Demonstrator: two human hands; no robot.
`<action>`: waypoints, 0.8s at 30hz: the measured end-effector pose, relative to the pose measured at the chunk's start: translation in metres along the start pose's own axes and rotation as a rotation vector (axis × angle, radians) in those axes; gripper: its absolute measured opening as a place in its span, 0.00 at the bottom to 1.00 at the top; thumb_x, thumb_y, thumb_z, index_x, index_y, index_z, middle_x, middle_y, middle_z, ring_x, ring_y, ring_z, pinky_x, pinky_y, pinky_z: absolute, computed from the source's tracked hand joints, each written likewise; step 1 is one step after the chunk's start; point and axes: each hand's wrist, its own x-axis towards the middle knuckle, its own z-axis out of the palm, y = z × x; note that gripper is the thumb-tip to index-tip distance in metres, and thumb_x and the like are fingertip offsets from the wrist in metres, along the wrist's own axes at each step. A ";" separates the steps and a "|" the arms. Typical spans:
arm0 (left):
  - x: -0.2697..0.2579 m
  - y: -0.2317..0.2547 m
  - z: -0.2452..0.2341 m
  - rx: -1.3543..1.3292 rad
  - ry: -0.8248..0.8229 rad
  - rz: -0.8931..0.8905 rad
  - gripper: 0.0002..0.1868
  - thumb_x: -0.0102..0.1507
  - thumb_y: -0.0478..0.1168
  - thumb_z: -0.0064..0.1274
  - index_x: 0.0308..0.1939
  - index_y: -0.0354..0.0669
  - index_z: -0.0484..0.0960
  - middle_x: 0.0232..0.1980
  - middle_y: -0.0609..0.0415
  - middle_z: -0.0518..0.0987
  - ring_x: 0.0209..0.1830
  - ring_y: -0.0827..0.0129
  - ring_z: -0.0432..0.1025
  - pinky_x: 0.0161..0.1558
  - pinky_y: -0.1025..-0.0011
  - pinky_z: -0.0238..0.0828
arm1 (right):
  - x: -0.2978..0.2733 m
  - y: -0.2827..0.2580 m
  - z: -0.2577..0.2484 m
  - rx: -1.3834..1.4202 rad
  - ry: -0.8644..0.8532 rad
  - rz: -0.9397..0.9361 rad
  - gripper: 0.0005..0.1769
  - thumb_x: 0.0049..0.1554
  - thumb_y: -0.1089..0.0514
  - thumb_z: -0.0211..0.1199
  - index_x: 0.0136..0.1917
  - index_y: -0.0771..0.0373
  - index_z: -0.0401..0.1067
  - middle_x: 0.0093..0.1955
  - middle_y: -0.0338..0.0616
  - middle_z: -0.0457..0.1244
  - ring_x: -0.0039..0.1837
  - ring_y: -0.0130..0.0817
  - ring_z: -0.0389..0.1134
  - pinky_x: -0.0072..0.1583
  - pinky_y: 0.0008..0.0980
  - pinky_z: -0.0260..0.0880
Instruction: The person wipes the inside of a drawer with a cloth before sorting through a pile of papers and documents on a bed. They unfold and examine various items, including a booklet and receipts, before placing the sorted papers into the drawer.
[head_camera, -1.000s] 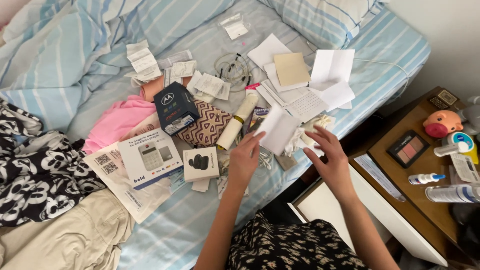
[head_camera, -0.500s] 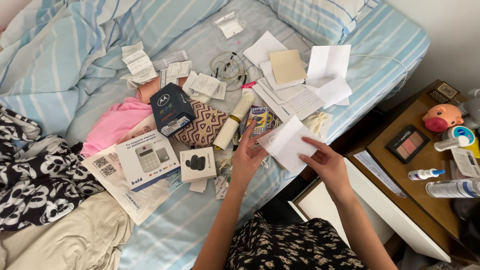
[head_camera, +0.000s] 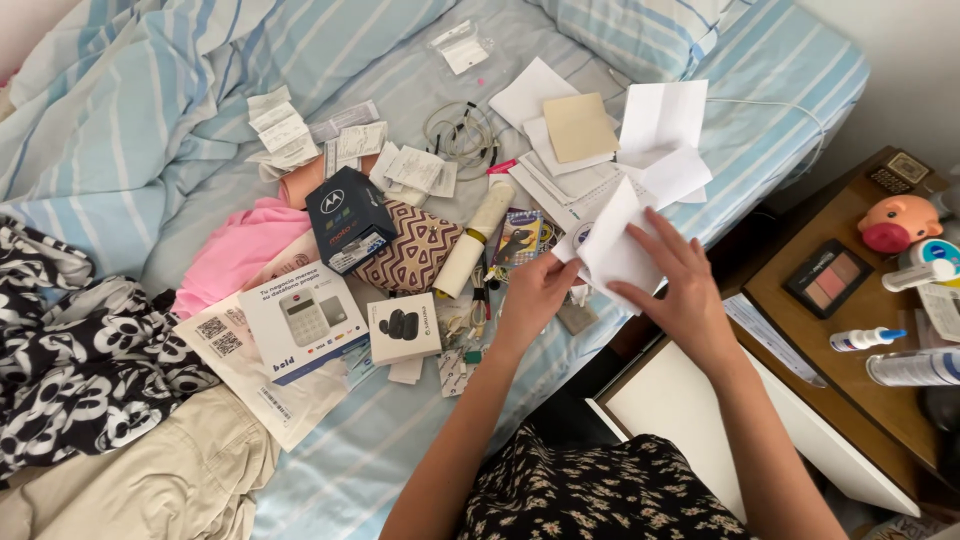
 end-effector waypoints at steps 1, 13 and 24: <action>0.000 0.004 0.004 0.011 0.005 0.000 0.13 0.69 0.36 0.53 0.54 0.30 0.81 0.42 0.51 0.86 0.42 0.74 0.81 0.43 0.77 0.78 | 0.001 -0.001 0.000 0.022 -0.044 0.018 0.47 0.44 0.47 0.78 0.73 0.62 0.66 0.80 0.56 0.55 0.80 0.55 0.54 0.74 0.61 0.49; -0.017 -0.006 0.012 0.125 0.042 0.009 0.12 0.69 0.36 0.55 0.48 0.27 0.83 0.38 0.49 0.85 0.37 0.75 0.78 0.39 0.76 0.73 | -0.012 0.007 -0.001 0.392 -0.149 0.282 0.47 0.51 0.51 0.73 0.78 0.64 0.57 0.75 0.55 0.60 0.76 0.45 0.59 0.72 0.41 0.58; -0.014 0.005 -0.028 0.043 0.155 0.050 0.15 0.70 0.35 0.51 0.57 0.27 0.78 0.51 0.48 0.85 0.48 0.76 0.79 0.50 0.77 0.75 | -0.025 0.041 -0.009 0.387 0.137 0.674 0.19 0.65 0.53 0.64 0.62 0.69 0.79 0.44 0.48 0.72 0.42 0.28 0.65 0.45 0.28 0.64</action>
